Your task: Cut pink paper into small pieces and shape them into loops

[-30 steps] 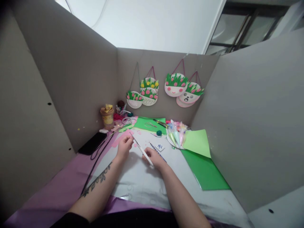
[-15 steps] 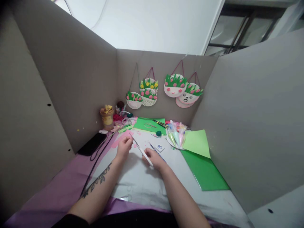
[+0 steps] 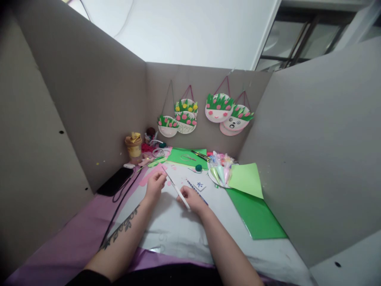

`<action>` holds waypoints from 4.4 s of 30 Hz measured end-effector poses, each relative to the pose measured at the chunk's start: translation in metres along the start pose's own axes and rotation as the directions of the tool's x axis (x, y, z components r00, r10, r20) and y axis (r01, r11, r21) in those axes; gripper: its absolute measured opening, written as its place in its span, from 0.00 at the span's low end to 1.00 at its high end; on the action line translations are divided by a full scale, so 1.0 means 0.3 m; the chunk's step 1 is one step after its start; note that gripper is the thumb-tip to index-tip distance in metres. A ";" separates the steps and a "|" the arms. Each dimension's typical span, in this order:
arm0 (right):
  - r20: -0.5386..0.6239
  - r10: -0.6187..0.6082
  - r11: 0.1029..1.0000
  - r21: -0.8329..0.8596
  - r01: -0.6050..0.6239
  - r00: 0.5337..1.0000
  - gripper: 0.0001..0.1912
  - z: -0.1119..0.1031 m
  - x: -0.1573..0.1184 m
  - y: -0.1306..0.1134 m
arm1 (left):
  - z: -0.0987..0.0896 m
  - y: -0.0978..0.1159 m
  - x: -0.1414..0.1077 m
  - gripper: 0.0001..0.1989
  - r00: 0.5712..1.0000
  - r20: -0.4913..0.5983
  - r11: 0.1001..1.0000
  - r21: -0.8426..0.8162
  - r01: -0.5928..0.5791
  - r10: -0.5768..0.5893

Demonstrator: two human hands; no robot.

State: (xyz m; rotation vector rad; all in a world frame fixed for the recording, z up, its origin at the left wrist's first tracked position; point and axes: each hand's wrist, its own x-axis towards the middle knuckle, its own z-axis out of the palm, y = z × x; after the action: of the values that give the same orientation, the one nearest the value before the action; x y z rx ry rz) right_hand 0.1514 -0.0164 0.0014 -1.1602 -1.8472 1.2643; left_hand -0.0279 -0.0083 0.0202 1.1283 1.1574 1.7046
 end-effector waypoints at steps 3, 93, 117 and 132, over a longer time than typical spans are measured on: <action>-0.061 -0.005 1.000 -0.025 0.004 0.998 0.07 0.004 0.013 0.018 | 0.001 0.000 0.000 0.11 1.000 0.004 1.000 -0.017 0.004 -0.004; -0.370 -0.190 0.981 -0.098 0.165 0.909 0.11 -0.035 0.064 0.020 | -0.045 -0.012 0.036 0.14 0.997 0.072 0.967 0.255 -0.023 0.004; 0.137 -0.081 0.869 -0.476 0.138 0.987 0.08 -0.027 0.482 0.007 | -0.009 -0.028 0.326 0.10 0.948 0.111 0.936 0.232 0.266 -0.297; 0.247 -0.002 0.877 -0.465 0.121 0.969 0.06 -0.042 0.439 -0.038 | -0.025 -0.083 0.354 0.10 0.918 0.124 0.890 0.324 0.321 -0.376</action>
State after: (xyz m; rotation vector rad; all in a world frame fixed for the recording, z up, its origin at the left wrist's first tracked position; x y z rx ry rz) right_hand 0.1019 0.1057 0.0176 -1.2195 -2.4555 0.9666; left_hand -0.0651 0.0947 0.0209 1.1433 1.4332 1.1503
